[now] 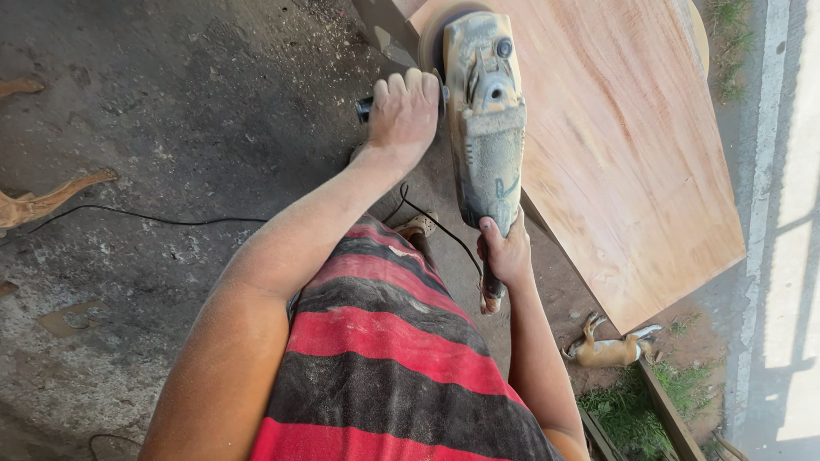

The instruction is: The person picks up an electric orbital sander and sands the surface of a large wooden board laid on the ground, moving the sander back and forth across the board and repositioning around it to cover different areas.

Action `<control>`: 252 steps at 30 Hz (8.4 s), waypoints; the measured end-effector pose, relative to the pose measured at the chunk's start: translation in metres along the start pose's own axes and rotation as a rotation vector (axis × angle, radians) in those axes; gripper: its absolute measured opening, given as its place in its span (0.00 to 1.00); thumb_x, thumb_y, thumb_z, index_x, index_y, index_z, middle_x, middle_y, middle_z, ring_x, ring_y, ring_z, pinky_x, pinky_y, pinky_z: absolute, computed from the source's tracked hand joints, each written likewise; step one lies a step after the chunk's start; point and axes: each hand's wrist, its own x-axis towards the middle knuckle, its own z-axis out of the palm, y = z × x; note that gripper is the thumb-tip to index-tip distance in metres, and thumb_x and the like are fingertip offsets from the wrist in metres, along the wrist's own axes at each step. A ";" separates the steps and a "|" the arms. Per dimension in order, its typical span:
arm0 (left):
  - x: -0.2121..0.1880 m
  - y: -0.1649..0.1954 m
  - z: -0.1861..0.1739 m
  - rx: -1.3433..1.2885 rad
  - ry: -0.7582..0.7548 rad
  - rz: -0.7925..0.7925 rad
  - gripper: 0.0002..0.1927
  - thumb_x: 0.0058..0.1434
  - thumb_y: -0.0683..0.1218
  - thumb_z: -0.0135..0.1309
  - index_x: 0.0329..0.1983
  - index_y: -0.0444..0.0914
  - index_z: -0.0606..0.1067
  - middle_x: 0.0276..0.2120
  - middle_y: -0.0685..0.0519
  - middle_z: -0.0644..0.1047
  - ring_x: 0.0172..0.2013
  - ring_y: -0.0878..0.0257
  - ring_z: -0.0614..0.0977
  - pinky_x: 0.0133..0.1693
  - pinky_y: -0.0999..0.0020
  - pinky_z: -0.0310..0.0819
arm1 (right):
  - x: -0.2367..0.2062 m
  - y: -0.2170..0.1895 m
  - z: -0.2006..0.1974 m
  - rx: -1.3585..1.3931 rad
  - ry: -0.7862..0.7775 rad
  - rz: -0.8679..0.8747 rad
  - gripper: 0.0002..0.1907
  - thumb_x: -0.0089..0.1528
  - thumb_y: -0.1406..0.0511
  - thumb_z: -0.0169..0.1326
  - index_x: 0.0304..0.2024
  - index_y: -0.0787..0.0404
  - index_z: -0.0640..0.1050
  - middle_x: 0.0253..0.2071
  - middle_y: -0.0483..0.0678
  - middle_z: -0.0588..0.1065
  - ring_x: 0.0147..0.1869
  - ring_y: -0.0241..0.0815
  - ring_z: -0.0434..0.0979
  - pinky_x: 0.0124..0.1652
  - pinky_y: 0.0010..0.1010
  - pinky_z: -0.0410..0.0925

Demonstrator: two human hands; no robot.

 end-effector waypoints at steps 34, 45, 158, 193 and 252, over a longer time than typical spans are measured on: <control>-0.068 0.231 0.082 -0.010 0.155 0.270 0.05 0.65 0.48 0.47 0.35 0.44 0.70 0.31 0.52 0.71 0.33 0.56 0.74 0.36 0.54 0.65 | -0.103 0.225 -0.073 0.390 0.152 0.168 0.30 0.65 0.49 0.52 0.56 0.66 0.64 0.25 0.50 0.73 0.23 0.40 0.74 0.26 0.32 0.69; -0.090 0.225 0.072 -0.023 0.086 0.301 0.06 0.63 0.48 0.46 0.37 0.44 0.72 0.32 0.52 0.73 0.33 0.56 0.75 0.36 0.52 0.66 | -0.127 0.233 -0.040 0.459 0.146 0.184 0.31 0.64 0.47 0.51 0.56 0.64 0.64 0.23 0.51 0.72 0.23 0.41 0.74 0.25 0.33 0.69; 0.022 0.212 0.059 -0.055 -0.270 -0.146 0.13 0.75 0.49 0.40 0.47 0.36 0.71 0.40 0.44 0.78 0.42 0.48 0.83 0.43 0.49 0.75 | 0.006 0.125 -0.187 0.020 -0.034 0.062 0.38 0.64 0.52 0.52 0.71 0.61 0.58 0.29 0.49 0.75 0.26 0.38 0.75 0.29 0.34 0.69; 0.013 0.218 -0.002 0.103 -0.195 0.297 0.09 0.73 0.43 0.44 0.43 0.33 0.74 0.40 0.40 0.77 0.43 0.44 0.79 0.45 0.48 0.71 | -0.055 0.159 -0.092 0.213 0.173 0.159 0.55 0.59 0.45 0.59 0.73 0.70 0.49 0.54 0.74 0.74 0.65 0.66 0.73 0.61 0.44 0.66; -0.120 0.595 0.104 0.214 -0.621 0.583 0.20 0.64 0.44 0.50 0.56 0.27 0.69 0.50 0.32 0.77 0.52 0.38 0.80 0.51 0.47 0.73 | -0.244 0.442 -0.271 0.464 0.415 0.388 0.58 0.54 0.40 0.59 0.72 0.68 0.55 0.51 0.73 0.75 0.59 0.67 0.76 0.57 0.45 0.68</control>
